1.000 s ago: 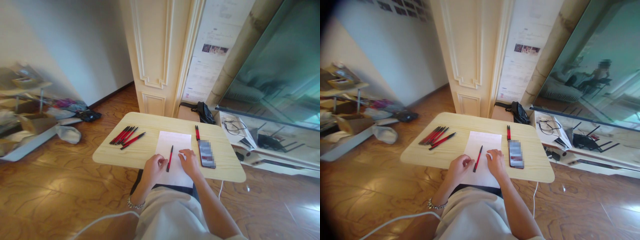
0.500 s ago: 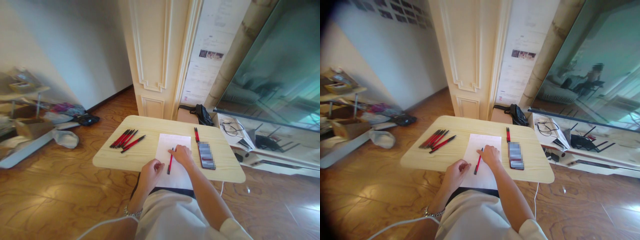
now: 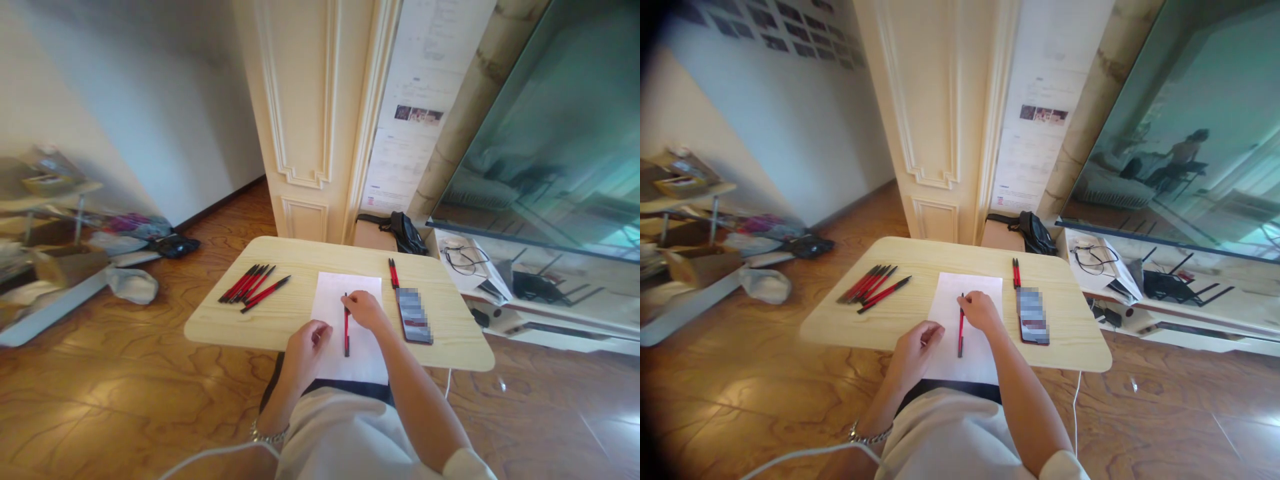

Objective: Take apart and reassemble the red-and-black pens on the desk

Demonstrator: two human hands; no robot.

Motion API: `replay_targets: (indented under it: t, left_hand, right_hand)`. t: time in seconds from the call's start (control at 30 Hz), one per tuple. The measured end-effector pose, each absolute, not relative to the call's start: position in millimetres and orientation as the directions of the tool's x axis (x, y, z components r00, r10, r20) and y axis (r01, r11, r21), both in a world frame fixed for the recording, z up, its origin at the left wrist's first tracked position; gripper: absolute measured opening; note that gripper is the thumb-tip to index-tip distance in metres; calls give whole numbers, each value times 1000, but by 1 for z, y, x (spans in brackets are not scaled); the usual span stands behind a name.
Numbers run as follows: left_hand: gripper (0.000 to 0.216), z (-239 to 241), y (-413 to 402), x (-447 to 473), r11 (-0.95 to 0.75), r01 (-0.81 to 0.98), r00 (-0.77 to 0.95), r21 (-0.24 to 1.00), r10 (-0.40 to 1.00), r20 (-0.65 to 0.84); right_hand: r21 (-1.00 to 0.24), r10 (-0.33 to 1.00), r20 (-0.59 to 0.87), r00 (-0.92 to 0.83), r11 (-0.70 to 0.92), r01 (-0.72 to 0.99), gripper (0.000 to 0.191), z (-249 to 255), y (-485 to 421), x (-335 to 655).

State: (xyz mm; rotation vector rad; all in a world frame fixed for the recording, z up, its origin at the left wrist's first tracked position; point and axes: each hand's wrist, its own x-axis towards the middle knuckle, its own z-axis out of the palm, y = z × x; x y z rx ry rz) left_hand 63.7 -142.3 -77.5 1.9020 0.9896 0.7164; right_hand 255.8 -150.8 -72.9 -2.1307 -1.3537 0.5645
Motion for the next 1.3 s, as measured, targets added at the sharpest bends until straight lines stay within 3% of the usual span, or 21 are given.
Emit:
replay_targets:
  t: [0.13,0.2,0.3,0.4,0.57,0.63,0.73,0.87,1.03,1.17,1.3]
  left_hand:
    - [36,-77,-151,77,-135,128,625,983,780,26]
    - [39,-82,-157,86,27,22,684,999,729,-35]
    - [36,-93,-167,97,253,-60,708,965,692,-137]
    - [31,-99,-175,105,287,-86,654,954,738,-163]
    - [29,-93,-180,105,34,-2,561,999,828,-27]
    - [32,-89,-182,103,24,24,545,999,838,-33]
    - [36,-87,-186,103,224,-69,590,972,795,-141]
    - [40,-85,-192,105,528,-214,663,822,696,-275]
    - [37,-79,-193,103,684,-224,747,695,578,-328]
    - [35,-81,-189,107,550,-266,680,792,689,-250]
    - [34,-89,-184,110,369,-197,609,909,772,-181]
  right_hand:
    - [-954,963,21,269,-61,293,37,-68,-176,247]
    - [-994,964,37,262,8,110,34,-68,-188,240]
    - [-999,944,6,331,18,-36,33,-70,-201,231]
    - [-996,876,-26,482,17,-85,34,-74,-205,221]
    - [-991,785,-78,615,3,-131,37,-76,-203,203]
    - [-989,783,-70,618,28,-146,37,-74,-203,199]
    - [-976,789,-59,611,84,-202,35,-72,-203,196]
    - [-915,811,-153,565,99,-391,32,-73,-206,193]
    - [-849,876,-176,450,96,-520,34,-75,-208,198]
    - [-871,897,-135,420,94,-481,41,-73,-206,206]
    - [-947,820,-44,570,148,-286,34,-74,-205,211]
